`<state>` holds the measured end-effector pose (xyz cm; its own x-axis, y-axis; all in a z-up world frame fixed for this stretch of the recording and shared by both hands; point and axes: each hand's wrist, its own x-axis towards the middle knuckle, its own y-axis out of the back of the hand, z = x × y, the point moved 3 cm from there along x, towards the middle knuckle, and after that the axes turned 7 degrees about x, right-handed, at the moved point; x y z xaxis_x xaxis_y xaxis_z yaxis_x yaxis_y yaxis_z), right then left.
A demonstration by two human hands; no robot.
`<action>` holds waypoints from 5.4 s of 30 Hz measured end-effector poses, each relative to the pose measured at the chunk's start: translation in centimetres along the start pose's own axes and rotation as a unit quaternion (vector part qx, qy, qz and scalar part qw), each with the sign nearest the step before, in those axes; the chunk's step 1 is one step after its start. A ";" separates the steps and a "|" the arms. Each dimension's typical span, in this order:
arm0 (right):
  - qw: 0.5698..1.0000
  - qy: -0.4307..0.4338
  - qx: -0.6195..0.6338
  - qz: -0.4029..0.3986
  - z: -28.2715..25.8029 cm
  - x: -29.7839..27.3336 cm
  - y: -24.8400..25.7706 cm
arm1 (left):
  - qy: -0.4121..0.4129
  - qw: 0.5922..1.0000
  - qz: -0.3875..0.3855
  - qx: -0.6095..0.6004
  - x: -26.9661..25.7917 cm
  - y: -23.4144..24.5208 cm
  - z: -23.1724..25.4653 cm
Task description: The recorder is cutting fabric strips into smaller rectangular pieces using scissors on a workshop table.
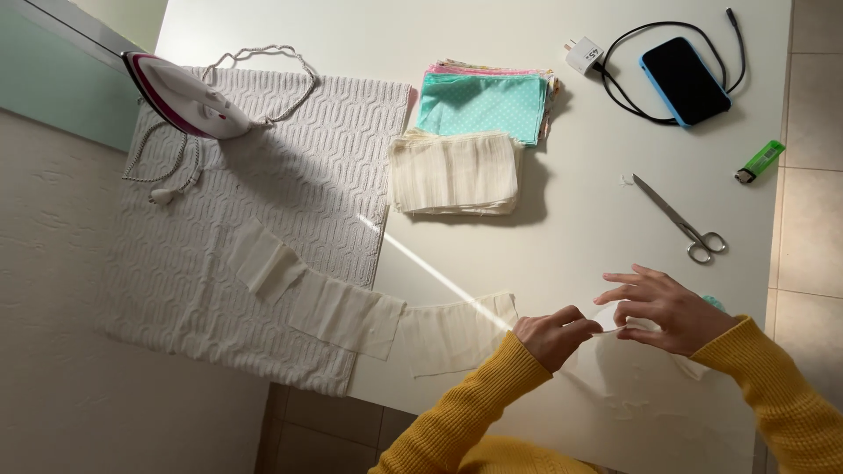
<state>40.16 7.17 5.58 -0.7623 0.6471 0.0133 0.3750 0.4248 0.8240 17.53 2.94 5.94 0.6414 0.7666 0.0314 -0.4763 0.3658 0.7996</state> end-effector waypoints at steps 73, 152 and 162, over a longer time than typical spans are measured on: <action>0.930 -0.057 0.015 0.362 -10.1 29.1 -8.9 | 0.131 0.936 0.326 0.009 -1.9 18.7 -32.1; 0.782 -0.567 -0.255 0.046 13.5 -1.4 -0.6 | -0.069 0.994 -0.070 0.038 -9.0 -3.4 -2.0; 0.756 -0.647 -0.095 0.020 14.0 -0.7 -0.7 | -0.017 0.997 0.031 0.075 11.1 -4.4 -10.7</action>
<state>47.80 15.31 -2.93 0.4482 0.7873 -0.4234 0.2074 0.3692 0.9059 20.28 15.45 -3.60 0.6339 0.7666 0.1022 -0.4226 0.2326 0.8760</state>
